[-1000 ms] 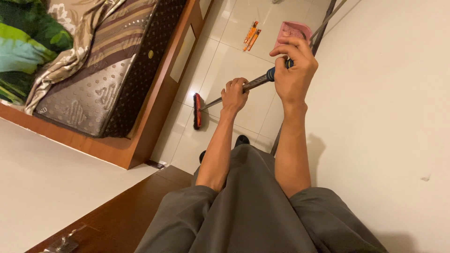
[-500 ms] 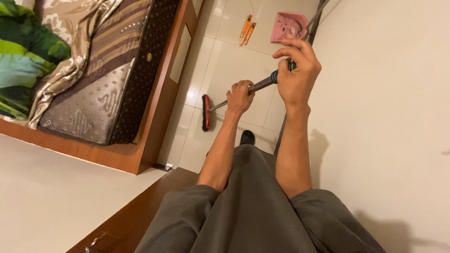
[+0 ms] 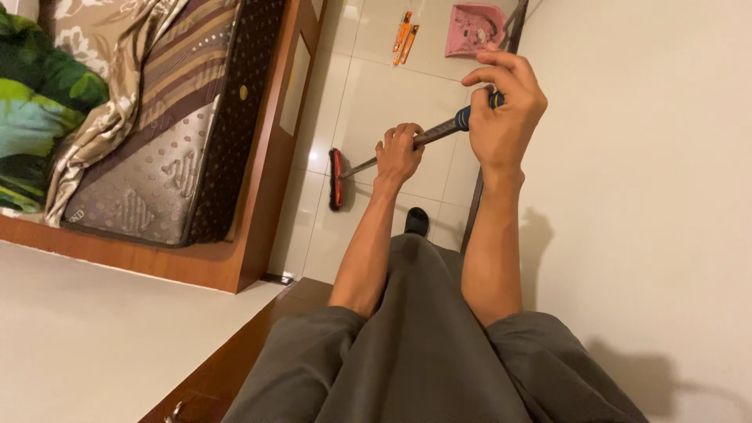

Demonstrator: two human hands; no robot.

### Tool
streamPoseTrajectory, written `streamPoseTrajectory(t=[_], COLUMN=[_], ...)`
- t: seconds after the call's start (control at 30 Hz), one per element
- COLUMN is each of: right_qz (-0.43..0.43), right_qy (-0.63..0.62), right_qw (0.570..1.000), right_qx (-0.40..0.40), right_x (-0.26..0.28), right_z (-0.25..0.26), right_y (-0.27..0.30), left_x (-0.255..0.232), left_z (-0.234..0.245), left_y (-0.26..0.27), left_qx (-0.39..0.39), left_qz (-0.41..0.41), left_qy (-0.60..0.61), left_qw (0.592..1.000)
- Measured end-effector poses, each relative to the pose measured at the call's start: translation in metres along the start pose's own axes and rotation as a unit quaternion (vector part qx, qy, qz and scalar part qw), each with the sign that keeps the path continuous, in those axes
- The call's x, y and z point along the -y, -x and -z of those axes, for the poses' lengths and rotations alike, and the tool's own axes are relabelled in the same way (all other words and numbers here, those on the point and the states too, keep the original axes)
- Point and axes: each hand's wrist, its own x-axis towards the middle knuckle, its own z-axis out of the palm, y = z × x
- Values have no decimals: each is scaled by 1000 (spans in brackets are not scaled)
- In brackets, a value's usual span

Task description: The person sweeps the floor using a broom, pushing debris toward a dustpan and occasionally tapping the broom to clear it.

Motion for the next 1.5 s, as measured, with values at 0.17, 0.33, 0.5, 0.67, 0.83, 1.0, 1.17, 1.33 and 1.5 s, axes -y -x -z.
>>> streamPoseTrajectory(t=[0.17, 0.33, 0.5, 0.67, 0.83, 1.0, 1.17, 1.33, 1.5], right_qz=[-6, 12, 45, -5, 48, 56, 145, 85, 81], right_qy=[-28, -28, -20, -46, -68, -128, -24, -114, -128], right_qw=[1000, 999, 998, 997, 995, 987, 985, 979, 975], right_qx=[10, 20, 38, 57, 62, 82, 95, 146, 163], right_x=[-2, -16, -33, -48, -61, -57, -41, -33, -28], right_z=[-15, -27, -27, -14, -5, -17, -36, -69, -98], right_y=[1, -5, -16, -39, -61, -72, -80, -80, -82], left_x=[13, 23, 14, -7, -22, -18, -3, 16, 31], left_z=[9, 4, -9, -24, -35, -26, -2, 25, 41], left_y=[-2, -11, -24, -42, -60, -62, -58, -56, -57], left_qx=[-1, 2, 15, -2, -40, -94, -97, -66, -25], left_qz=[27, 52, 81, 78, 69, 69, 119, 176, 211], left_qy=[-3, -1, 5, 22, 24, 14, 9, 0, 1], left_qw=[1000, 999, 997, 997, 997, 993, 988, 982, 977])
